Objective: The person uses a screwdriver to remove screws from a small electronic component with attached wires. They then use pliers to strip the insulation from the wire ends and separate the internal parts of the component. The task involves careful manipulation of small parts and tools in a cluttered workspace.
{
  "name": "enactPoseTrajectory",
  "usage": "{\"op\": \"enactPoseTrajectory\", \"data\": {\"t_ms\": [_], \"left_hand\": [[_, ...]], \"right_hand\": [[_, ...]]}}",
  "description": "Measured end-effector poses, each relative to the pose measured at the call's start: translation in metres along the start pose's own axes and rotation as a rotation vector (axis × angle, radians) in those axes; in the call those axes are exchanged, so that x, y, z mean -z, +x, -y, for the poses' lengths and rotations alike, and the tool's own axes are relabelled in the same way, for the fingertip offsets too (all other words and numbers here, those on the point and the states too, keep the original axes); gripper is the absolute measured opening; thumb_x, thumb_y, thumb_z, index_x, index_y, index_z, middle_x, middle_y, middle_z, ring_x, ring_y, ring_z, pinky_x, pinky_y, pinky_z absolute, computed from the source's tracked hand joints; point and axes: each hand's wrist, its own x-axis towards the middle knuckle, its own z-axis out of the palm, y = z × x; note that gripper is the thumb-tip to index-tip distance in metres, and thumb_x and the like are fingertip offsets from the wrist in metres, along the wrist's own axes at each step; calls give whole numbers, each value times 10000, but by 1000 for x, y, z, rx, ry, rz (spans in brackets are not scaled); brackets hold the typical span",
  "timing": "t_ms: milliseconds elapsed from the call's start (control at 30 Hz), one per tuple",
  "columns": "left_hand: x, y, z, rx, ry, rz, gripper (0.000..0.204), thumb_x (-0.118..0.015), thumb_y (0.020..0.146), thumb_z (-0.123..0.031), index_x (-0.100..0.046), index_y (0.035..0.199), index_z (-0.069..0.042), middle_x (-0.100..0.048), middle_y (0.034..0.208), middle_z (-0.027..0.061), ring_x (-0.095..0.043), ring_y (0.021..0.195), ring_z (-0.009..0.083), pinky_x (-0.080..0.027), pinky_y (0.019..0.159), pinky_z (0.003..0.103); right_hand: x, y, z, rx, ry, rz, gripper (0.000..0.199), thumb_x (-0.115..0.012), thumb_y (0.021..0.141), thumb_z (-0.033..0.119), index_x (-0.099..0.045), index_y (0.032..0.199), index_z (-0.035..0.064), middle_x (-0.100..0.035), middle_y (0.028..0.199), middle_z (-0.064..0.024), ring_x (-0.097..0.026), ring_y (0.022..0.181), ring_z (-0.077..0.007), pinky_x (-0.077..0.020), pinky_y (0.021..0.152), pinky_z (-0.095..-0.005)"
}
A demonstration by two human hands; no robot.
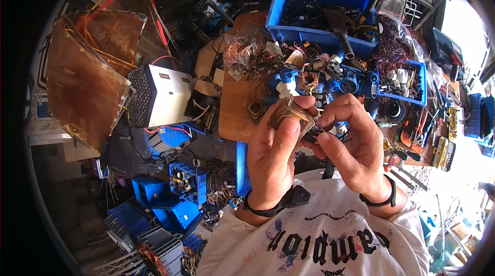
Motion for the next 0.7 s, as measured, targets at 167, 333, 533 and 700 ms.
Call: {"op": "enactPoseTrajectory", "data": {"t_ms": [167,333,533,700], "left_hand": [[-5,-3,3,-34,145,-71,353,-516,978,-204,-511,1237,35,-591,1044,51,-545,908,79,-459,787,229],[-5,-6,8,-152,306,-57,399,-503,966,-227,-506,1214,86,-583,1091,125,-563,949,145,-452,823,267],[-7,-4,12,-267,461,-29,353,-490,965,-186,-522,1191,83,-584,1109,118,-553,954,135,-429,846,272],[-5,-6,17,-257,329,-28,281,-510,961,-136,-518,1182,37,-554,1104,59,-508,913,87,-396,824,228]], "right_hand": [[0,1,1,18,-74,-14,151,-665,750,14,-602,887,-1,-580,862,-93,-552,772,-223,-445,710,-310],[-2,1,0,-24,-100,-16,142,-645,722,15,-583,848,-5,-543,796,-91,-527,704,-216,-430,653,-312],[-3,2,-5,-57,-43,-38,106,-568,678,-12,-513,767,2,-521,753,-100,-503,665,-222,-394,601,-314],[-8,2,-5,11,-13,-49,113,-559,660,-9,-484,743,10,-505,714,-96,-480,621,-216,-381,567,-318]]}}
